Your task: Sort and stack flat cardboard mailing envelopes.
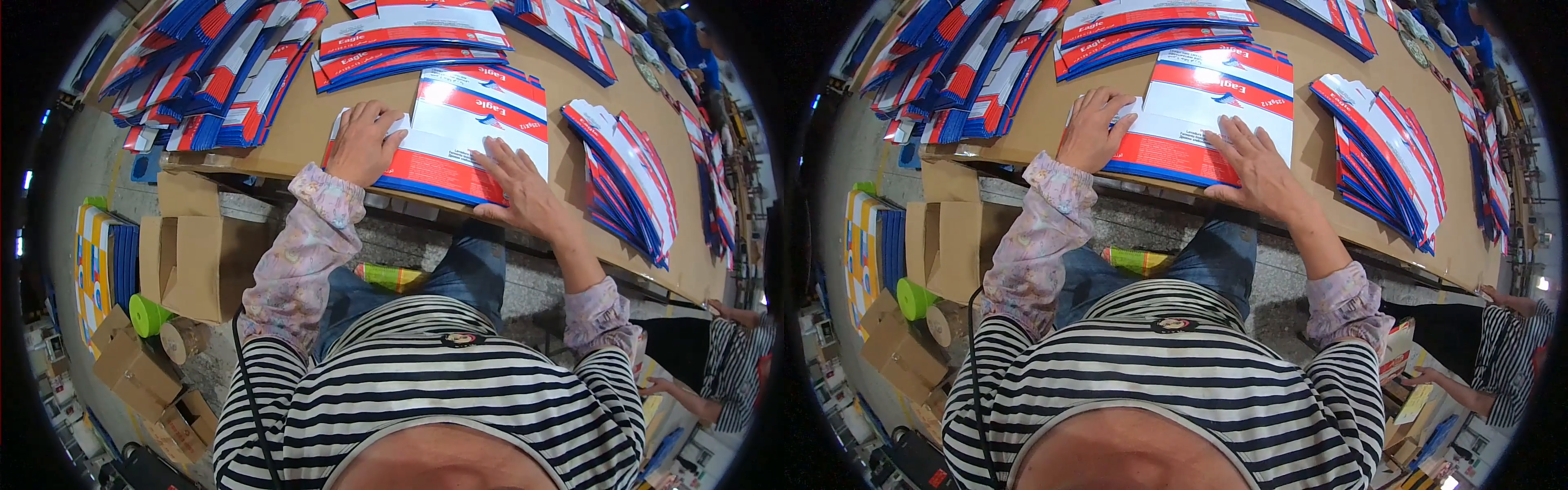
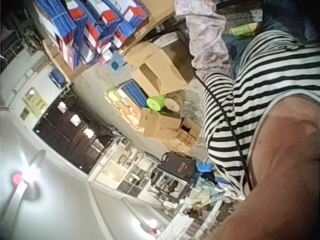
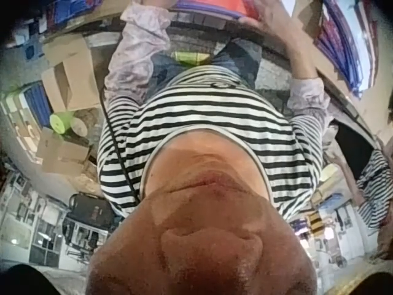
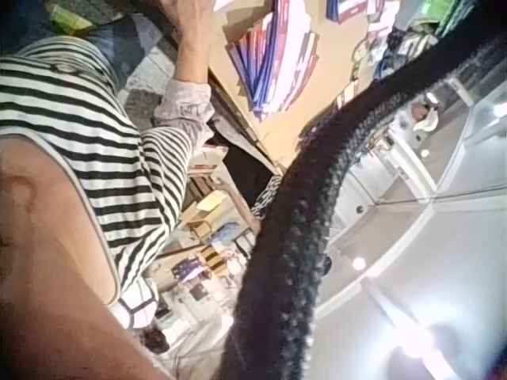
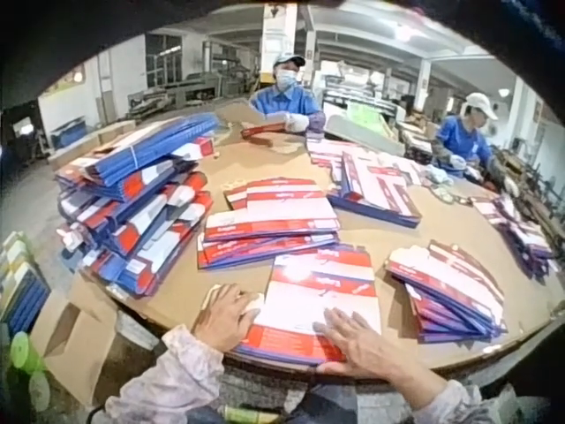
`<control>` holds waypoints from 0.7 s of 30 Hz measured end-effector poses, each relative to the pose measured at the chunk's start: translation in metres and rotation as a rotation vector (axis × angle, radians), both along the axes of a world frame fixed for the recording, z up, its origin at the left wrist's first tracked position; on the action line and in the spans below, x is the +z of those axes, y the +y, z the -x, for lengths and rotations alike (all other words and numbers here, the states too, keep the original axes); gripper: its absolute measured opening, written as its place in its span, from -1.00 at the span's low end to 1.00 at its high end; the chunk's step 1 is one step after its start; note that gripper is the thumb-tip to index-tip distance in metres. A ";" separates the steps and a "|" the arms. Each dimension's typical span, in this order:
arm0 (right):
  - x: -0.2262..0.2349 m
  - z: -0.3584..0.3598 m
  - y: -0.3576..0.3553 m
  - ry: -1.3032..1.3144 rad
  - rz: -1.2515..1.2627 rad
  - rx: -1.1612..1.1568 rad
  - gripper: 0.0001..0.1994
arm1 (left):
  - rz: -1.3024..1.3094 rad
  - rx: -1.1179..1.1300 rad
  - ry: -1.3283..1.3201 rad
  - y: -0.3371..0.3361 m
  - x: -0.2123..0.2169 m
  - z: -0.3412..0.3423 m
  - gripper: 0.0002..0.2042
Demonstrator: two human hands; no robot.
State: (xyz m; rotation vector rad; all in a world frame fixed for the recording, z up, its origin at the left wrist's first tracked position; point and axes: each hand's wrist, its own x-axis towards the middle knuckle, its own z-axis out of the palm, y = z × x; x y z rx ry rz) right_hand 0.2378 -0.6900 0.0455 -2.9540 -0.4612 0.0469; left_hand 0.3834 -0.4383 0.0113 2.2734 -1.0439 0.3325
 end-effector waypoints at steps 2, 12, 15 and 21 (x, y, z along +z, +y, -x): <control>-0.004 0.005 0.004 -0.008 0.056 -0.036 -0.12 | 0.006 0.001 -0.007 0.001 0.000 0.001 -0.75; -0.003 0.006 0.008 0.040 0.061 -0.070 -0.10 | 0.042 -0.024 -0.077 0.002 0.000 -0.001 -0.75; -0.007 0.009 0.010 -0.002 0.119 -0.074 -0.12 | 0.056 -0.031 -0.091 0.000 0.000 -0.002 -0.75; -0.010 0.009 0.016 -0.102 0.091 -0.003 -0.21 | 0.040 -0.050 0.026 0.003 -0.002 -0.022 -0.85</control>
